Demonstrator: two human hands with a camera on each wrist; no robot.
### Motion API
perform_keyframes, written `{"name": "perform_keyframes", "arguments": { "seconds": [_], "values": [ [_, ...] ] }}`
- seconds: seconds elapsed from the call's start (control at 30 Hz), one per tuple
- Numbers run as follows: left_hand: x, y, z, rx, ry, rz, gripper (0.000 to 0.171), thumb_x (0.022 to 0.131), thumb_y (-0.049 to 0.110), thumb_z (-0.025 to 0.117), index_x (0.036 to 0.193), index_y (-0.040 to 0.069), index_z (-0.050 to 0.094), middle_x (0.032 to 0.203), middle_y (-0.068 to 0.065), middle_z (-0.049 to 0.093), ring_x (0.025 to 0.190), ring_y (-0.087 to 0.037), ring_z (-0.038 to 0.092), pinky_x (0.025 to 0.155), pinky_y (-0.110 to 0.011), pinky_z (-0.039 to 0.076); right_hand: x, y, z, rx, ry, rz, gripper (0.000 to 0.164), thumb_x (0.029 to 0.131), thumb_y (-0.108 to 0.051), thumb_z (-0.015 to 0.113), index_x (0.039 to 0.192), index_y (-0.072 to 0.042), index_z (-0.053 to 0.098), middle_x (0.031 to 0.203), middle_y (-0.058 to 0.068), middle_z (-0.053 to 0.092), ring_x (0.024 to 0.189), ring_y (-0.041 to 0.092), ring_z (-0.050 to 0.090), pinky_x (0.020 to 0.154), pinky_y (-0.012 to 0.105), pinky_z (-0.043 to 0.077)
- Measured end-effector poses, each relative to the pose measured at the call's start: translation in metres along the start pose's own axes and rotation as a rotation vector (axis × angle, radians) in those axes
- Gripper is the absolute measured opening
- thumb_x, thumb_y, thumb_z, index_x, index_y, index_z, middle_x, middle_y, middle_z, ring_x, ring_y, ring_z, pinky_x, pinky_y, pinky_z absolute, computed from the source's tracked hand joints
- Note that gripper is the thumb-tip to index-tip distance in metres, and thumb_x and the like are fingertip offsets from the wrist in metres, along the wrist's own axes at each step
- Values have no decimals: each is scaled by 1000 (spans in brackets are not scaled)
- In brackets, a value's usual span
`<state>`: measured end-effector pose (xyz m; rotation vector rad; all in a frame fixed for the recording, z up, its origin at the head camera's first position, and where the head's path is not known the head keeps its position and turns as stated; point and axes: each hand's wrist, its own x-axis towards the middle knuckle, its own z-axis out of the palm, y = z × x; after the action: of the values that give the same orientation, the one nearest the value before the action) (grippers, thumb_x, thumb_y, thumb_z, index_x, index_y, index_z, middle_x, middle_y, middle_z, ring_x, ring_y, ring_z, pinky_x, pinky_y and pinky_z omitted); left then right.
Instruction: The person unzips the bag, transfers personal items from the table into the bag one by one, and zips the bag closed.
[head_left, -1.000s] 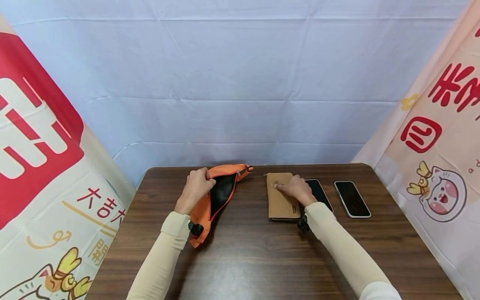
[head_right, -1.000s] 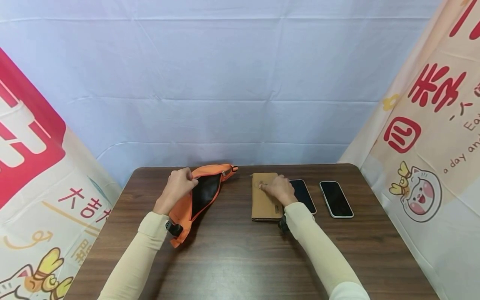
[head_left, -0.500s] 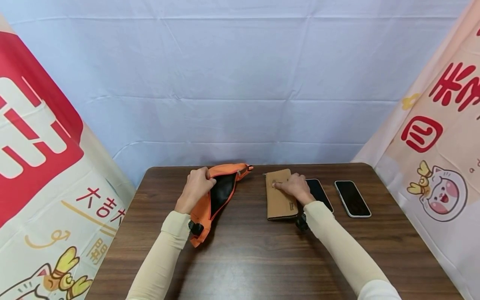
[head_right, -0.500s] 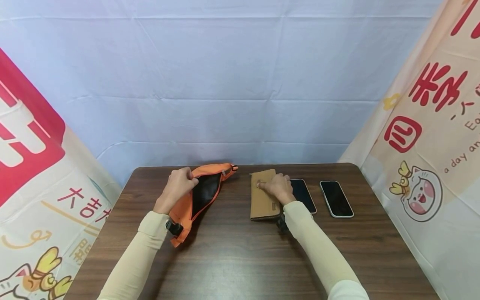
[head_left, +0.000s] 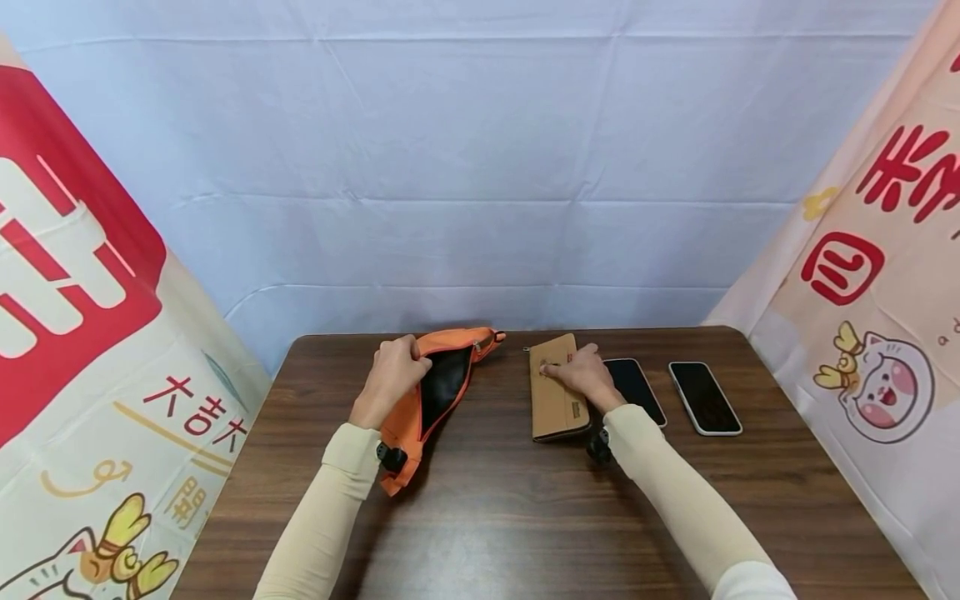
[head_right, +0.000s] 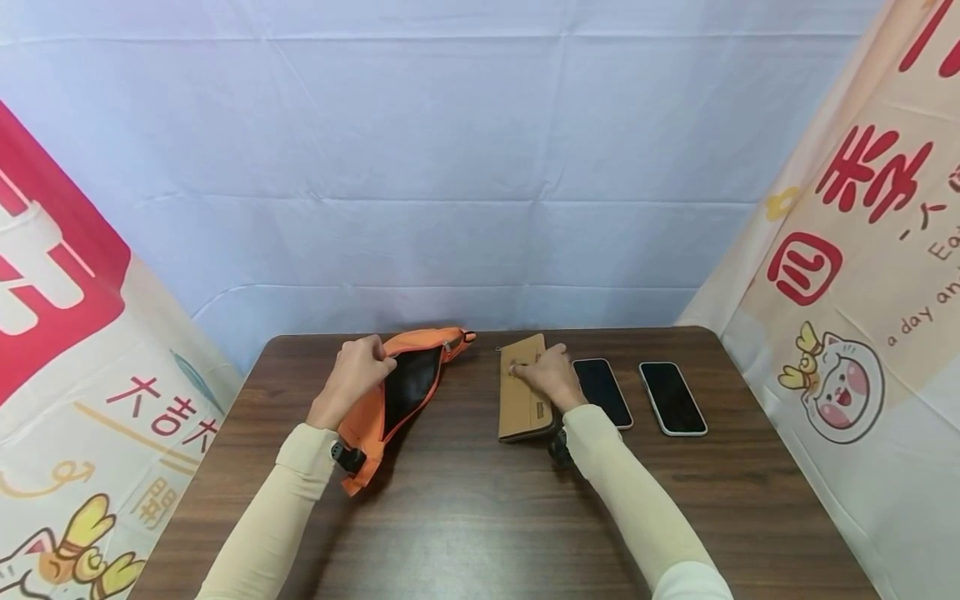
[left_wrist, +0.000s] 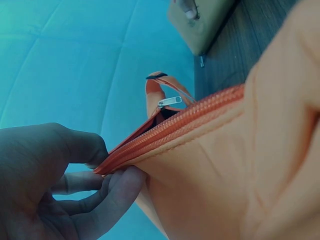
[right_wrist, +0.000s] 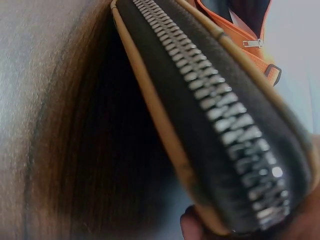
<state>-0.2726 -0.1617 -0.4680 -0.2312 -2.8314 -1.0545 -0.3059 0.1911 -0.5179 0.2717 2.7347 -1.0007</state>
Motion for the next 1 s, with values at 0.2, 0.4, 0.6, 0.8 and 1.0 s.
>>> {"name": "perform_keyframes", "arguments": {
  "seconds": [0.2, 0.4, 0.6, 0.8, 1.0],
  "values": [
    [0, -1, 0, 0, -8, -9, 26, 102, 12, 67, 82, 9, 52, 66, -6, 52, 51, -21, 54, 52, -30, 41, -1, -1, 1, 47, -13, -3, 111, 95, -54, 75, 156, 15, 13, 119, 31, 62, 93, 39, 66, 78, 50, 55],
    [1, -1, 0, 1, 4, -2, 26, 102, 11, 67, 81, 9, 51, 66, -6, 51, 51, -21, 53, 52, -31, 40, -3, -3, 2, 75, -17, -37, 97, 97, -52, 73, 153, 12, 27, 123, 32, 62, 98, 41, 68, 76, 49, 56],
    [1, -2, 0, -4, 1, -2, 26, 102, 10, 67, 81, 9, 51, 65, -6, 50, 51, -21, 52, 51, -30, 39, -3, -2, 2, 104, -18, -54, 96, 98, -52, 72, 155, 11, 27, 126, 33, 60, 100, 40, 66, 79, 50, 56],
    [1, -2, 0, -7, 3, -9, 25, 101, 10, 67, 81, 8, 52, 66, -6, 51, 51, -21, 52, 52, -30, 40, -2, 0, 5, 149, -5, -67, 94, 99, -46, 72, 156, 10, 23, 130, 35, 58, 108, 45, 65, 86, 54, 55],
    [0, -1, -1, -7, 2, -10, 26, 102, 11, 67, 81, 8, 52, 65, -6, 52, 51, -21, 53, 52, -30, 41, -2, 1, 7, 163, 3, -66, 98, 100, -42, 71, 160, 11, 15, 133, 38, 57, 111, 45, 65, 91, 57, 55]
  ]
}}
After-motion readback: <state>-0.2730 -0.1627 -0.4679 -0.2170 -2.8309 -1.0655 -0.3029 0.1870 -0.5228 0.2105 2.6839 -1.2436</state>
